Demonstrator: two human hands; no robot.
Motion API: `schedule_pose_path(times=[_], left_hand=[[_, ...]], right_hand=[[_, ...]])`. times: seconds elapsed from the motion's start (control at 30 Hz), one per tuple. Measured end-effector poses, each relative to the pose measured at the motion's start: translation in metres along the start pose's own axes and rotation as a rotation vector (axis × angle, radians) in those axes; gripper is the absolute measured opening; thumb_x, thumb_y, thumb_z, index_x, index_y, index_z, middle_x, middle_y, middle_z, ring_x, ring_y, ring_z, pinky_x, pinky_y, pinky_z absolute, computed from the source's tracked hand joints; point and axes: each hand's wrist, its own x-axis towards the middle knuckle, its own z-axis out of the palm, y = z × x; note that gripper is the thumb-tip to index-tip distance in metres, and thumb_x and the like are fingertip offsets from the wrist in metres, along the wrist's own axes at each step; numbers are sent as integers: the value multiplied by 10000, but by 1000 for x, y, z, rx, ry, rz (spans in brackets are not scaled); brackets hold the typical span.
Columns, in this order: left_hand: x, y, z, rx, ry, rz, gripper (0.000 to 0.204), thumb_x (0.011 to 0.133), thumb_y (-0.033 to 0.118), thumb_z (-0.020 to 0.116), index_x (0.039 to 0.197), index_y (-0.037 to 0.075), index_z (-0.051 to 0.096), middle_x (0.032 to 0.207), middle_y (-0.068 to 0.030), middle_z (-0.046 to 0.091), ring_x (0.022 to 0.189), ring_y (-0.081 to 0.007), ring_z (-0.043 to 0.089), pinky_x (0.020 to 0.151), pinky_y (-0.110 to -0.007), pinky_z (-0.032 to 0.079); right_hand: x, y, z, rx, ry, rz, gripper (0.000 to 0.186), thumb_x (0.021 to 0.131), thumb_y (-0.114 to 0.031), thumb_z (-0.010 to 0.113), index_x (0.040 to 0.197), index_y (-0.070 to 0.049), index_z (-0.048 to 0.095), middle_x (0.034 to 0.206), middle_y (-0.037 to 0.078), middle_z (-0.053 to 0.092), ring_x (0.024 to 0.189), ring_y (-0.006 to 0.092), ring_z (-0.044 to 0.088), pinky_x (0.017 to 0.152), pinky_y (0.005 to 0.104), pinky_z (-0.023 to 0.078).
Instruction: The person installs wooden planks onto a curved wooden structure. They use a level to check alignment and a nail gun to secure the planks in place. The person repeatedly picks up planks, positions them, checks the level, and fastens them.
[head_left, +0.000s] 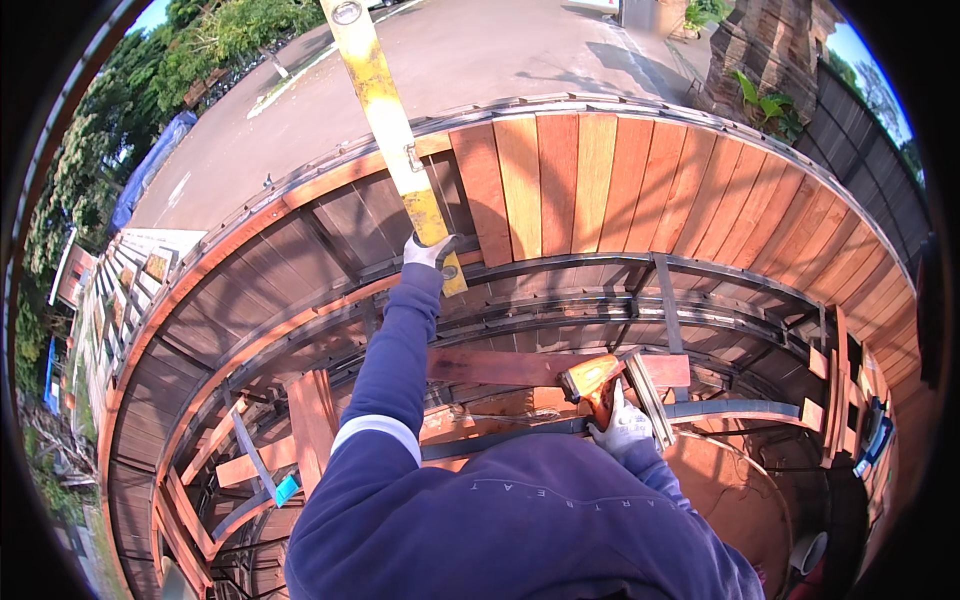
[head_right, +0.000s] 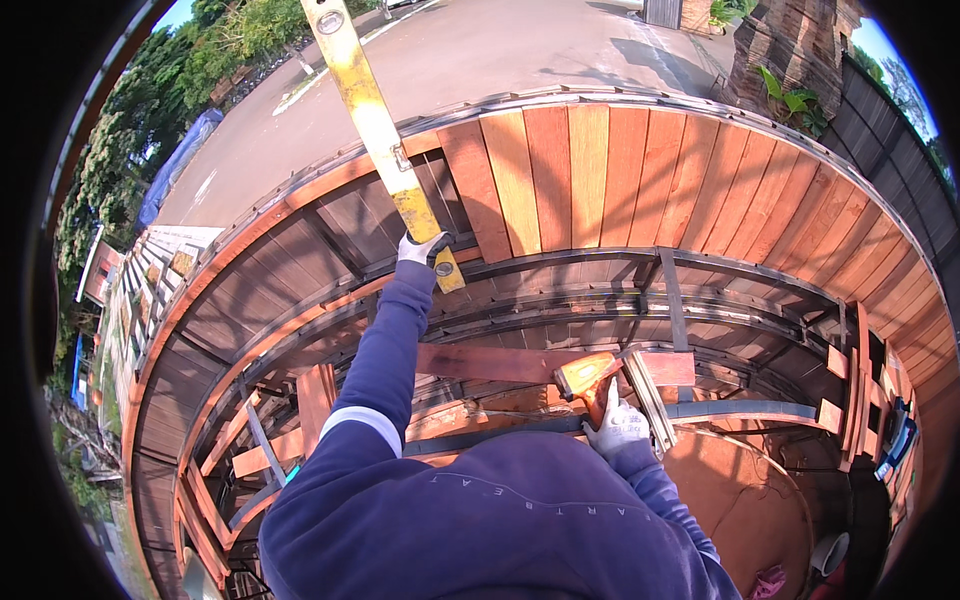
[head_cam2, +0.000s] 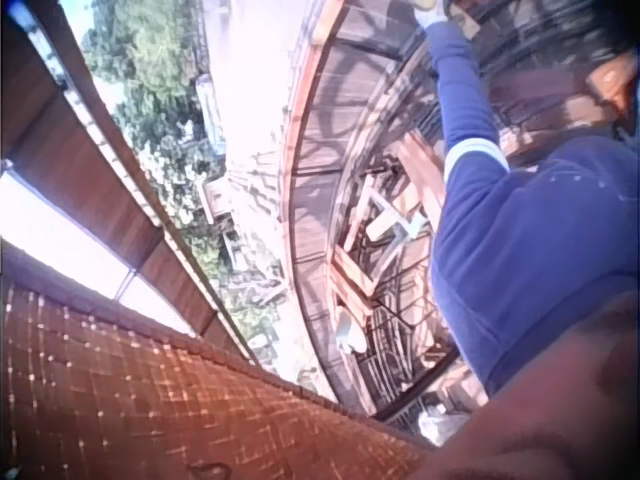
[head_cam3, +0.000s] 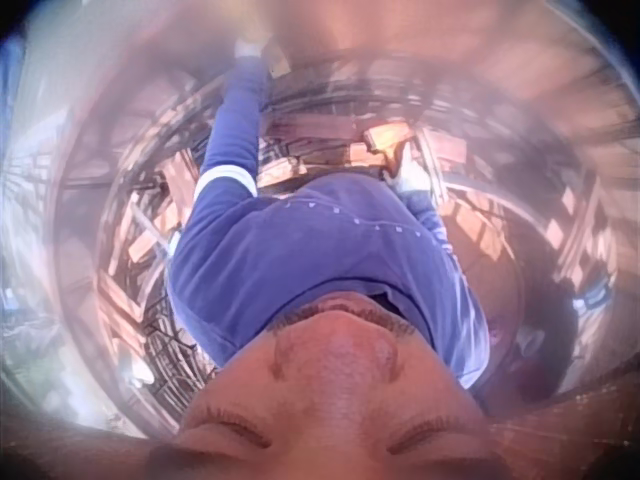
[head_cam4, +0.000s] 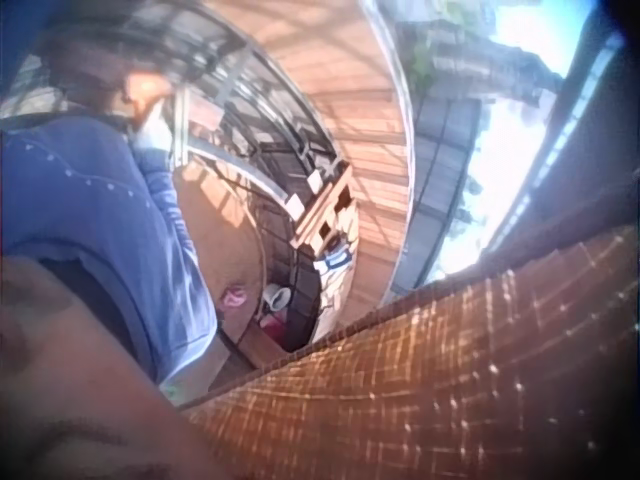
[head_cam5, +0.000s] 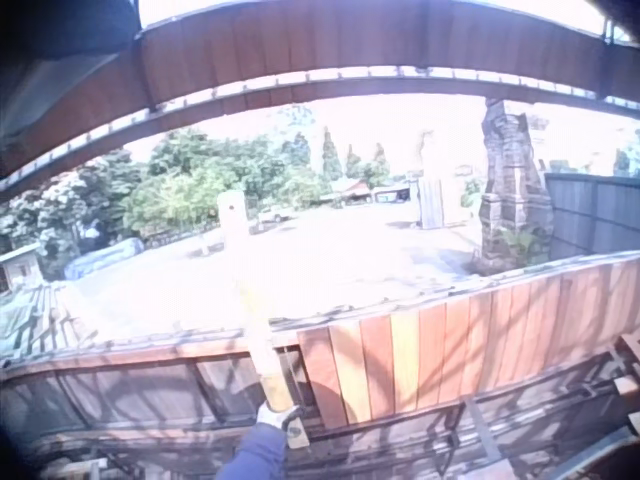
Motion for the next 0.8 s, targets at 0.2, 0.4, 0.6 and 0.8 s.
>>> schedule_pose_path(times=[0.2, 0.4, 0.6, 0.8], left_hand=[[-114, 84, -70, -20, 177, 98, 415, 735, 59, 828, 1069, 34, 583, 918, -42, 670, 763, -132, 649, 694, -277, 536], [-249, 157, -139, 135, 569, 215, 455, 795, 9, 737, 1194, 11, 517, 922, -64, 609, 751, -161, 631, 676, -274, 528], [-356, 174, -256, 399, 903, 154, 635, 776, 59, 781, 1328, 28, 469, 1099, -83, 591, 911, -144, 596, 774, -272, 519], [-455, 149, -354, 694, 1065, 25, 711, 733, 121, 824, 1348, 17, 483, 1140, -100, 634, 972, -135, 591, 846, -290, 508]], right_hand=[[-7, -19, -39, -38, 16, 29, 1002, 670, -425, 799, 1446, 10, 339, 1101, 195, 647, 957, 334, 660, 849, 411, 521], [5, 0, -27, -27, 59, -88, 1030, 624, -392, 841, 1439, 1, 348, 1112, 212, 645, 997, 350, 645, 865, 424, 511], [19, 10, -43, -21, 36, -147, 903, 620, -410, 854, 1336, 0, 488, 1140, 192, 672, 1015, 339, 669, 865, 408, 531], [40, -41, -67, -182, 268, -223, 796, 655, -401, 825, 1296, -21, 545, 1063, 199, 689, 966, 343, 677, 847, 405, 529]])
